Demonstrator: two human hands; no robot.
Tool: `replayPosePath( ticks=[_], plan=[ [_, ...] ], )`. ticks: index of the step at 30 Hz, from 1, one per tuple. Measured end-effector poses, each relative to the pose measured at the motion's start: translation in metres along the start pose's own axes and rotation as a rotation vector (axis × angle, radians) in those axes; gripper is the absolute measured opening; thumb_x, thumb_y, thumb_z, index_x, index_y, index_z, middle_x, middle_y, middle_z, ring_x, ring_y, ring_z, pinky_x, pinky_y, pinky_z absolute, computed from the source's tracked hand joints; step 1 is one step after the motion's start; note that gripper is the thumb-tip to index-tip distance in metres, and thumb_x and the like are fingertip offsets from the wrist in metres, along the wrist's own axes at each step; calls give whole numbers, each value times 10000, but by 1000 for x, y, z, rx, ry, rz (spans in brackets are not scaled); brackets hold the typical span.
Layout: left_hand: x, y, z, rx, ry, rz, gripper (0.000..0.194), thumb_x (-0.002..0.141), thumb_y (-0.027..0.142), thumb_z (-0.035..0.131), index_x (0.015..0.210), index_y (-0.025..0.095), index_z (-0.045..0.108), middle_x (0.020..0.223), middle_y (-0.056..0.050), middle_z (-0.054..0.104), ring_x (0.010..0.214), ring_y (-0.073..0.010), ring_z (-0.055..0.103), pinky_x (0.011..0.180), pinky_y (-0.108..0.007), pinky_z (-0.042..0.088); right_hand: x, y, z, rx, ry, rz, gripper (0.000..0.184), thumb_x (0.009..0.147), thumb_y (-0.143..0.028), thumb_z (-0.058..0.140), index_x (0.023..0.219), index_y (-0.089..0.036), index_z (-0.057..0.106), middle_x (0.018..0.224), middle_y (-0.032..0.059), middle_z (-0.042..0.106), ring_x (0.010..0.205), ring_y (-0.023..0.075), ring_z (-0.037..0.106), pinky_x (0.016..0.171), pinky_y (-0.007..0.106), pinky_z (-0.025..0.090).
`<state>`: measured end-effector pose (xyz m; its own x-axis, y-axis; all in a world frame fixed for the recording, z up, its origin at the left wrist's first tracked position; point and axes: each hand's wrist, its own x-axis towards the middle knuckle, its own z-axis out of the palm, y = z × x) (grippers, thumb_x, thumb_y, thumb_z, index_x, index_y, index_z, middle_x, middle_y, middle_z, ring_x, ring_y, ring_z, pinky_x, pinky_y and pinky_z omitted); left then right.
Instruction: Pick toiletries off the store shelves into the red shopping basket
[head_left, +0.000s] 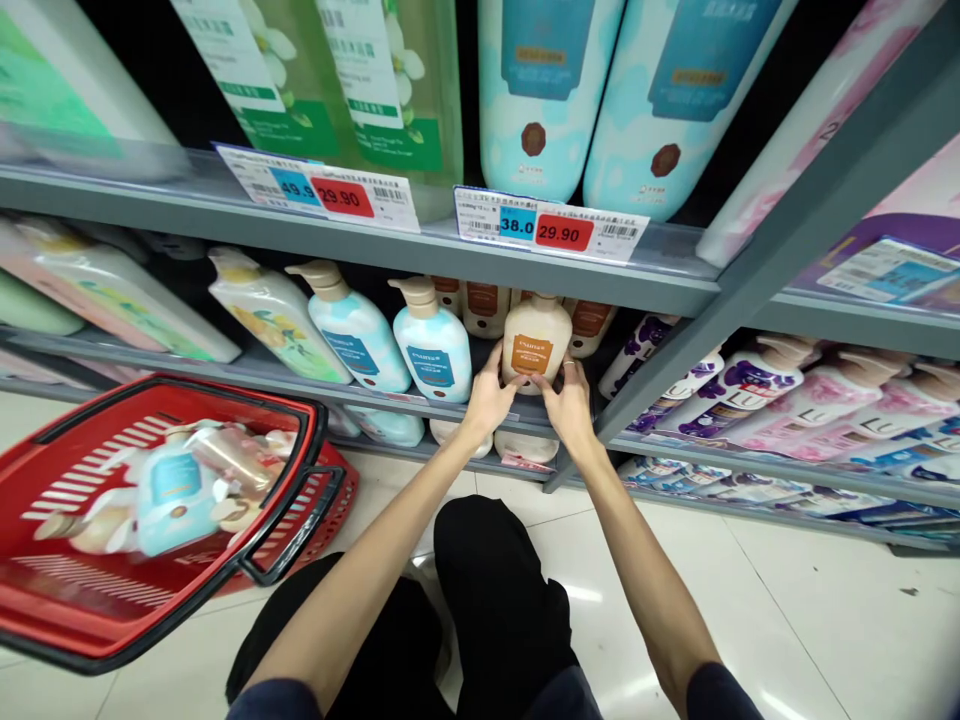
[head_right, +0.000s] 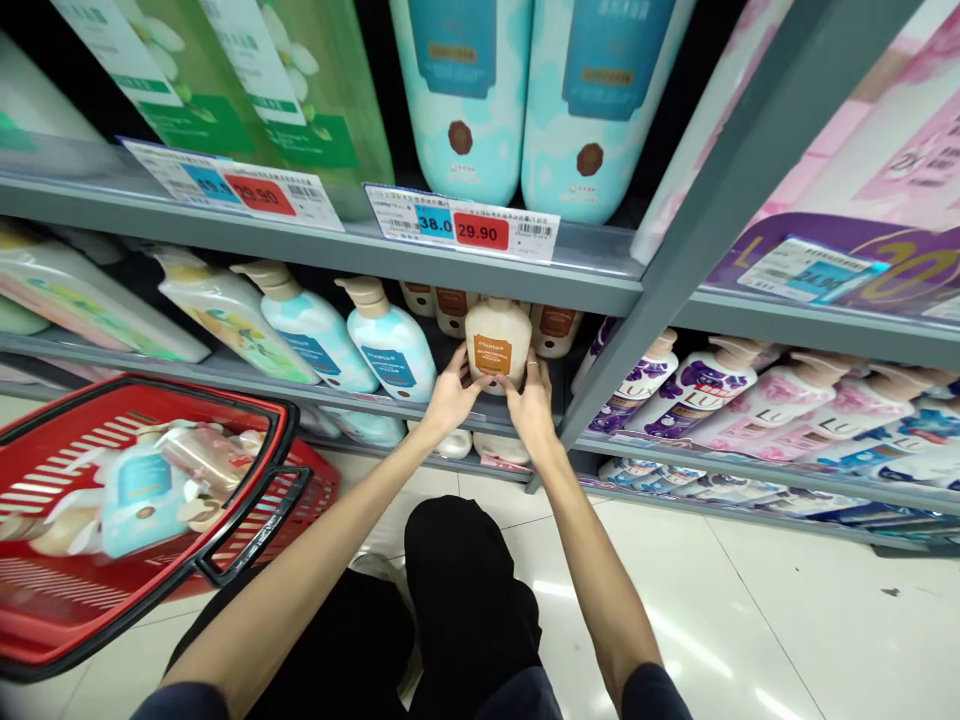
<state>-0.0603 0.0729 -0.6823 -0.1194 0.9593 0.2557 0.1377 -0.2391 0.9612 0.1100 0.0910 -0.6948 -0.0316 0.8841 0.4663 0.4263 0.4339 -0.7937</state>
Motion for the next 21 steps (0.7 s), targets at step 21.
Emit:
replayPosePath(
  ticks=[21],
  plan=[
    [55, -29, 14, 17, 89, -6, 855, 870, 178, 783, 1666, 219, 477, 1541, -120, 680, 1460, -315, 618, 1293, -495, 463, 50, 40, 31, -74, 17, -67, 712, 1024, -573, 617, 1584, -147, 504, 1490, 243, 647, 1414, 373, 631, 1218, 604, 507]
  ],
)
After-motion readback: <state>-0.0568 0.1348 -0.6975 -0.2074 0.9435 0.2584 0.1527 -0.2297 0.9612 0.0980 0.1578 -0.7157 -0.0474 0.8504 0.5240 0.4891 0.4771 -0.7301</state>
